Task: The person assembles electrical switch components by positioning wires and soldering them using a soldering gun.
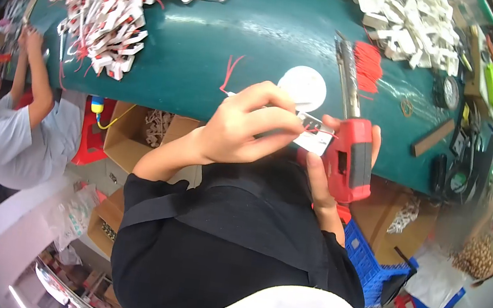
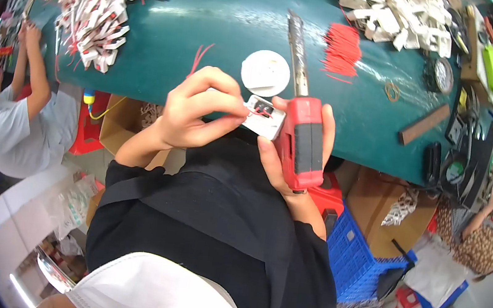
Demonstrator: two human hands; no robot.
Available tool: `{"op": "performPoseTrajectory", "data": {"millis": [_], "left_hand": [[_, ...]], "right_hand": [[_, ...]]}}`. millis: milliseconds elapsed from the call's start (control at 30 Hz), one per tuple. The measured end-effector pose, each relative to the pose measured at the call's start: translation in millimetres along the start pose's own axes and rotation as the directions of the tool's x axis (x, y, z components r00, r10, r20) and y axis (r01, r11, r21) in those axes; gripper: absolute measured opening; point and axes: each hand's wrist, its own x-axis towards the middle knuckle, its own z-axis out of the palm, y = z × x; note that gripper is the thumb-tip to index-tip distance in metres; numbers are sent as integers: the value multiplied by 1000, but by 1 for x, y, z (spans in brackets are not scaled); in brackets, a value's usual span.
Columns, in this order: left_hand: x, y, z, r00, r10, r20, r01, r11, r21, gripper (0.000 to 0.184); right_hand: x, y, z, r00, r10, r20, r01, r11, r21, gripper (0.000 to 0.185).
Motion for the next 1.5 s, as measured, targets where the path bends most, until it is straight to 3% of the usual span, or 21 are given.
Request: {"op": "performPoseTrajectory", "data": {"millis": [67,133,267,333,400,467,500,567,600,667,700,767,833,933,1033,1200,1300,1400,1500], "left_hand": [[0,1,3,1000,20,0,-20,1000,-16,28],[2,4,4,999,40,29,-43,994,101,27],[6,4,6,998,39,39,-48,968,248,27],[6,8,8,998,36,47,-48,955,291,25],[2,8,12,989,148,-3,-136,913,385,23],[-1,7,10,992,121,20,-120,919,376,24],[0,1,10,990,139,-23,-127,950,287,24],[-6,-7,12,991,97,-95,-86,990,107,22],[-10,-9,14,991,96,-95,-85,990,109,22],[-16,-9,18,977,-38,-208,30,999,-38,18],[-18,-10,20,972,-57,-226,48,998,-44,19],[-15,-8,20,970,-79,-230,71,997,-41,20],[-10,-5,20,968,-98,-232,91,995,-38,21],[-8,-4,19,982,-65,-178,80,994,79,23],[-13,-10,19,978,105,-181,-67,976,206,28],[-14,-11,30,957,175,-233,-118,964,237,31],[-15,-15,30,915,368,-165,-266,857,441,24],[-21,-17,35,908,341,-245,-225,888,401,24],[-24,-14,33,936,241,-256,-153,935,320,19]], "right_hand": [[-1,0,2,1000,-3,-8,3,1000,5,90],[-1,-1,2,1000,8,27,-8,1000,-6,89],[1,0,1,987,-104,120,120,983,-142,88],[0,0,2,991,-103,80,111,988,-105,87],[0,0,-1,988,-93,122,112,981,-156,88],[-4,-1,0,996,-56,71,64,992,-111,90],[-5,-1,1,1000,-23,20,24,998,-64,91],[-3,-3,-3,1000,-11,17,13,995,-104,93],[-2,-4,-4,1000,0,14,2,990,-144,94],[-6,-5,0,999,1,52,5,992,-126,91],[-5,-6,-1,993,-37,109,59,978,-202,91],[-4,-7,-2,983,-71,172,116,955,-272,91],[-3,-6,-2,994,-74,74,90,969,-229,92],[-1,-1,-3,996,-58,62,69,980,-189,93],[0,-4,-3,992,-51,113,79,965,-252,93],[-3,-3,-1,994,-42,103,67,966,-251,91],[-4,-2,1,996,-25,90,44,977,-210,90],[-4,-2,2,998,-6,65,15,990,-141,88],[-2,-3,3,984,-105,145,141,954,-265,86]]}}
